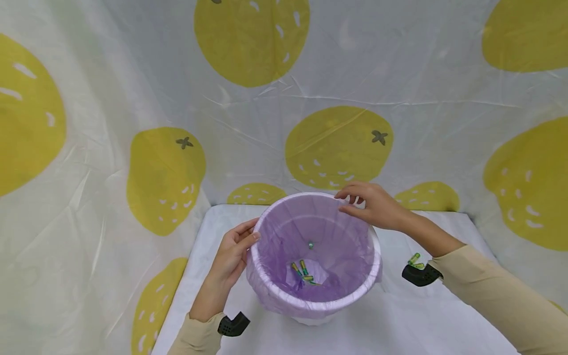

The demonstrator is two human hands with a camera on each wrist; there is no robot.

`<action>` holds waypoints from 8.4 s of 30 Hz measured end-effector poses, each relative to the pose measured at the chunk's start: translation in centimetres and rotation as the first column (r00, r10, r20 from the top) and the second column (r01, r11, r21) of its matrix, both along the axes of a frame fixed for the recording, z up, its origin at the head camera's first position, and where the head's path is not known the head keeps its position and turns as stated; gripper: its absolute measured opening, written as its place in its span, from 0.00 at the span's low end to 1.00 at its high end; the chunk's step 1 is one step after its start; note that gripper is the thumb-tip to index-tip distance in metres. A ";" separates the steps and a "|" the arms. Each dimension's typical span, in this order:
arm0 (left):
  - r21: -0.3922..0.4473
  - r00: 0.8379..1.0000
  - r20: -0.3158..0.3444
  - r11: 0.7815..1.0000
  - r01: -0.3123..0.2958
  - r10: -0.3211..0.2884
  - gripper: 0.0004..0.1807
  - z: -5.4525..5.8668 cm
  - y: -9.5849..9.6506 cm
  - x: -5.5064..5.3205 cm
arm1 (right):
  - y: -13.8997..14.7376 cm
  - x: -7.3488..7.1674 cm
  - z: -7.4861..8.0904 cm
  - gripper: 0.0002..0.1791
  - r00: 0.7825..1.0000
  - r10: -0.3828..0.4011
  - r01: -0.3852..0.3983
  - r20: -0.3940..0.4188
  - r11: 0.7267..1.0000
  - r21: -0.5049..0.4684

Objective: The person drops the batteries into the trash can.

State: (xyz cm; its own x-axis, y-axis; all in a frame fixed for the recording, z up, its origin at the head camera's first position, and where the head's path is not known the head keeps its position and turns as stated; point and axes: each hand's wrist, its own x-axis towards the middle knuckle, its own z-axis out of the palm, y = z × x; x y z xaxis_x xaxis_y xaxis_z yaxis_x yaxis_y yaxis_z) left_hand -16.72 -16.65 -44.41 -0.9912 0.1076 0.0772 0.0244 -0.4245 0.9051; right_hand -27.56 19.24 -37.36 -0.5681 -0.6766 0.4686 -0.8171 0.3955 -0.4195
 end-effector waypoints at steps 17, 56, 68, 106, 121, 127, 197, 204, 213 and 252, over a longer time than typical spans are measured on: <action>0.005 1.000 0.011 1.000 0.006 -0.006 0.27 0.2 0.1 0.1 | 2.8 0.9 -0.1 0.13 0.998 -0.053 0.053 -0.022 0.999 0.009; 0.007 1.000 0.014 1.000 -0.016 0.016 0.27 0.3 0.0 0.1 | 11.5 2.3 -4.9 0.16 0.959 -0.280 0.281 0.033 0.958 -0.049; 0.002 1.000 0.008 1.000 -0.004 0.004 0.26 -0.1 0.0 0.0 | 13.4 3.0 -8.1 0.14 0.925 -0.375 0.376 0.065 0.926 -0.006; -0.002 1.000 0.018 1.000 -0.006 0.006 0.27 0.0 0.0 0.0 | 20.0 5.9 -21.6 0.16 0.707 -0.633 0.608 0.314 0.772 0.188; -0.012 1.000 0.010 1.000 -0.003 0.003 0.27 -0.1 0.0 0.1 | 20.8 6.1 -24.9 0.14 0.658 -0.651 0.614 0.378 0.755 0.232; -0.005 1.000 0.005 1.000 -0.010 0.010 0.26 -0.2 0.0 0.1 | 20.7 6.2 -25.1 0.14 0.636 -0.662 0.622 0.397 0.744 0.244; 0.021 1.000 0.003 1.000 -0.022 0.022 0.26 -0.2 0.2 0.1 | 21.0 4.3 -23.1 0.17 0.653 -0.615 0.578 0.442 0.782 0.233; 0.028 0.999 0.004 0.999 -0.034 0.034 0.25 -0.2 0.3 0.0 | 19.6 4.0 -21.3 0.14 0.663 -0.605 0.585 0.441 0.786 0.199; 0.028 1.000 0.016 0.999 -0.025 0.025 0.25 -0.1 0.3 0.0 | 18.3 3.8 -19.4 0.10 0.698 -0.583 0.583 0.416 0.800 0.143; -0.005 1.000 0.020 1.000 -0.017 0.017 0.26 -0.1 0.1 0.2 | 13.1 2.5 -9.8 0.11 0.802 -0.471 0.525 0.367 0.849 -0.056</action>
State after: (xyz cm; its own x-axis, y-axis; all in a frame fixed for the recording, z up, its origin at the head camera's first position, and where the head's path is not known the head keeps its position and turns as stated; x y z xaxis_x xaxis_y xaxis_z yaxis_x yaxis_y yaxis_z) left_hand -16.56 -16.60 -44.51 -0.9942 0.0910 0.0570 0.0136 -0.4200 0.9074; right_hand -25.07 32.31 -47.17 -0.9443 -0.1958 0.2644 -0.3281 0.6215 -0.7114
